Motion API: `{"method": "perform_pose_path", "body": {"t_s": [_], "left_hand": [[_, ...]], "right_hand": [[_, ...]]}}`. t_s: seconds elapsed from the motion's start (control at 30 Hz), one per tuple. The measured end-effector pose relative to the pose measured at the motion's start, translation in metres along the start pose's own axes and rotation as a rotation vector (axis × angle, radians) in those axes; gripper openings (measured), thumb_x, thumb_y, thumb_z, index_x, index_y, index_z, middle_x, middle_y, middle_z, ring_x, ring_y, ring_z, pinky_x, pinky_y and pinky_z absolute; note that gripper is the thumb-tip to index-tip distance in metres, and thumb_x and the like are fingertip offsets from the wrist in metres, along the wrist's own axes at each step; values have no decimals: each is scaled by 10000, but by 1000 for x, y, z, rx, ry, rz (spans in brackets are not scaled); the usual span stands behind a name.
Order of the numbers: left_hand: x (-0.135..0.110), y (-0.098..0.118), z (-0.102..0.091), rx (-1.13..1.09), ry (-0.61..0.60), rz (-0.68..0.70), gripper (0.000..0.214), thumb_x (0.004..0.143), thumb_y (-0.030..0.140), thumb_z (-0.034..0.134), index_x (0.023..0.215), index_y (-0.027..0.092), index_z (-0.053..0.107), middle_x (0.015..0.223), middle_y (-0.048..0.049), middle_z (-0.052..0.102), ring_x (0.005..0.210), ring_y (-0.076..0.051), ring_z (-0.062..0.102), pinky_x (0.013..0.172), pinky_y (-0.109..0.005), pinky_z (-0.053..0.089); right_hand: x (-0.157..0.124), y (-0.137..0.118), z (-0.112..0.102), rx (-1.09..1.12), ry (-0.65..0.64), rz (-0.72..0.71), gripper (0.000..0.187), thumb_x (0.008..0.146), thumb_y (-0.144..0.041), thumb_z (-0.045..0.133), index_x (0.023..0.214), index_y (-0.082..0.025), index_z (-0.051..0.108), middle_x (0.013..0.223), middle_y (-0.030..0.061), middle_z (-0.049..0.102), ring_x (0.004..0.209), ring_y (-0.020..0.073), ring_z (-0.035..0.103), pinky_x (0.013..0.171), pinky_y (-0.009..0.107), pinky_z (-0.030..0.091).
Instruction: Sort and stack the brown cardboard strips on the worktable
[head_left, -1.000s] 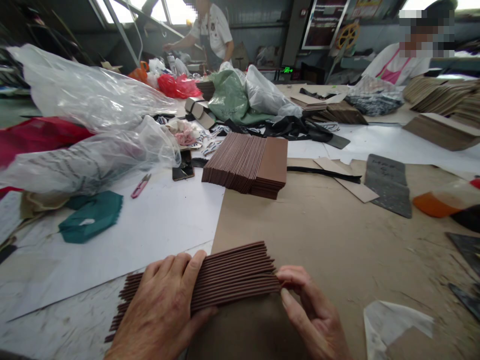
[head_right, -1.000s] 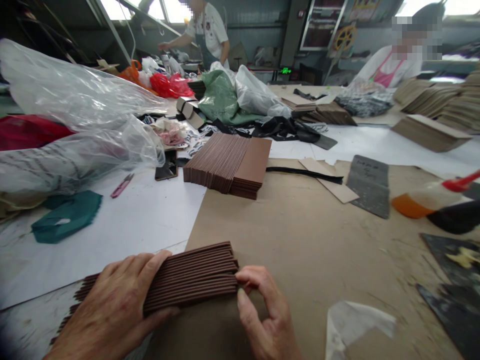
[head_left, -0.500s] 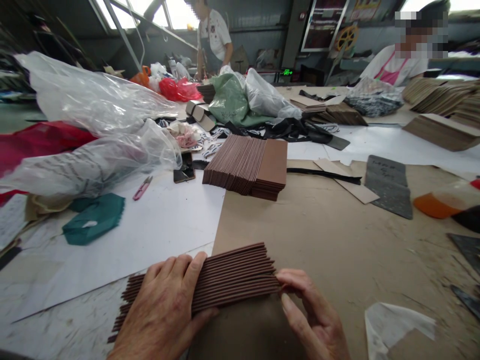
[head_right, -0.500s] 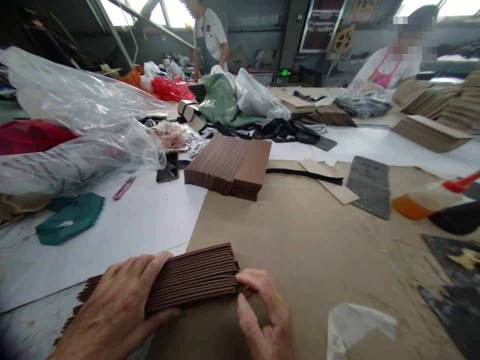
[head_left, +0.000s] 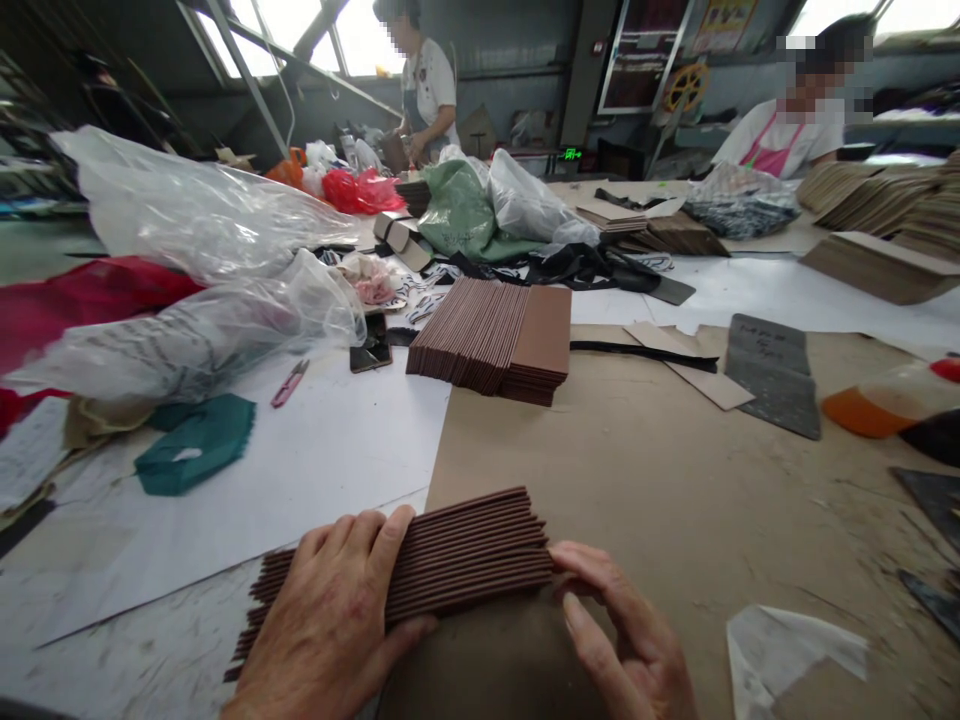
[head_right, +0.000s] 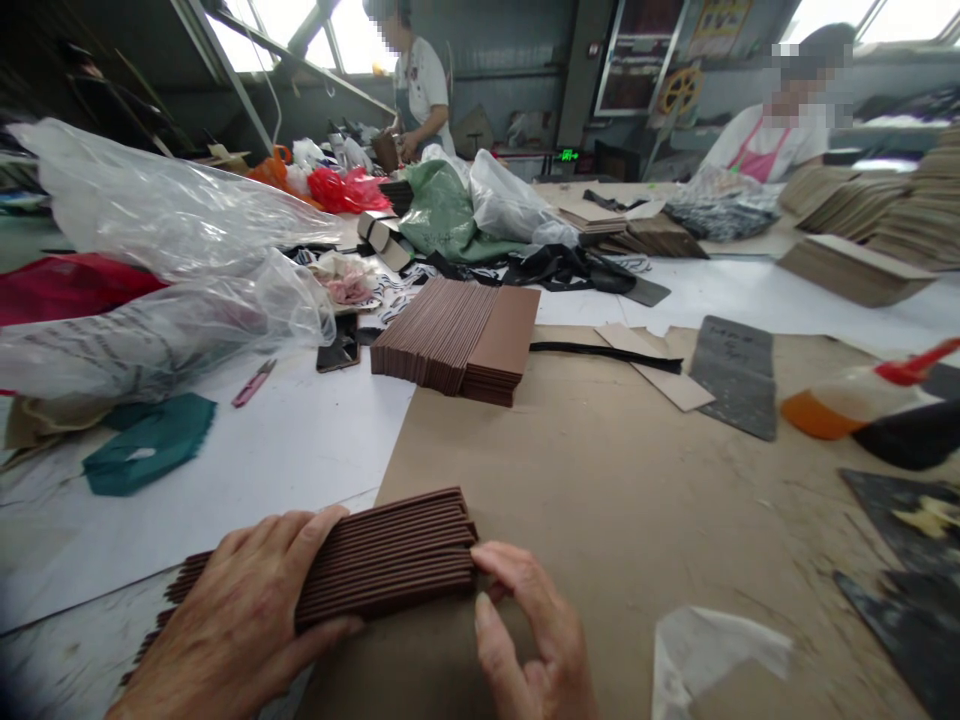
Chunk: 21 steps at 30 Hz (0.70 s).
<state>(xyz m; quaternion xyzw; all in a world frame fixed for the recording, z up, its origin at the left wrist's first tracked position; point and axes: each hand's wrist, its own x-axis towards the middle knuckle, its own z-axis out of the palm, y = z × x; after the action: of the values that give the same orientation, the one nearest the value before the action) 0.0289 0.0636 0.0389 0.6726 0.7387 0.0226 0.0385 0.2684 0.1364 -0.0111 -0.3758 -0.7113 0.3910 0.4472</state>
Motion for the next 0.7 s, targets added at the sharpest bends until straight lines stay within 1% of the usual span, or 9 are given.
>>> {"method": "perform_pose_path", "body": {"t_s": [0.1,0.2,0.3,0.4,0.5,0.6,0.7], "left_hand": [[1,5,-2,-2,7,-34,658,681,371,718,1254,188,452,1097,-105,583,999,-297,525,884,-452,371],[3,11,-6,-6,9,-78,645,656,333,734,1228,171,483,1086,-112,587,1004,-299,522,898,-452,367],[5,14,-11,-28,-41,-91,640,661,344,725,1230,168,490,1088,-112,591,1014,-299,523,906,-456,368],[7,15,-14,-31,-72,-118,646,658,346,723,1235,168,493,1093,-110,587,1023,-299,518,913,-460,364],[7,16,-16,-36,-72,-122,644,665,343,718,1240,159,492,1090,-111,582,1022,-299,515,911,-460,362],[6,17,-16,-43,-74,-120,643,668,337,715,1243,154,492,1093,-113,582,1020,-302,514,908,-461,359],[6,19,-17,-37,-78,-121,629,672,319,705,1241,154,493,1098,-115,583,1019,-301,513,909,-460,358]], "right_hand": [[-3,0,2,3,17,0,269,874,-214,534,1124,-244,628,1106,56,630,982,196,608,811,243,530],[-4,0,2,-15,5,-27,299,878,-200,517,1160,-259,600,1129,49,618,979,190,603,807,237,527],[-3,1,0,-59,-19,-84,332,882,-180,500,1196,-270,559,1136,50,604,917,174,612,784,234,531],[0,1,-2,-104,-57,-149,333,878,-167,492,1198,-247,540,1142,74,569,875,169,609,767,238,534],[2,2,-3,-127,-66,-179,325,880,-159,488,1191,-243,527,1142,70,537,876,150,595,785,217,523],[0,2,-2,-128,-66,-187,344,887,-151,478,1217,-243,501,1119,59,548,851,137,596,791,206,518],[-2,2,-1,-122,-67,-189,354,891,-147,472,1231,-242,496,1125,63,564,862,146,605,778,209,524]]}}
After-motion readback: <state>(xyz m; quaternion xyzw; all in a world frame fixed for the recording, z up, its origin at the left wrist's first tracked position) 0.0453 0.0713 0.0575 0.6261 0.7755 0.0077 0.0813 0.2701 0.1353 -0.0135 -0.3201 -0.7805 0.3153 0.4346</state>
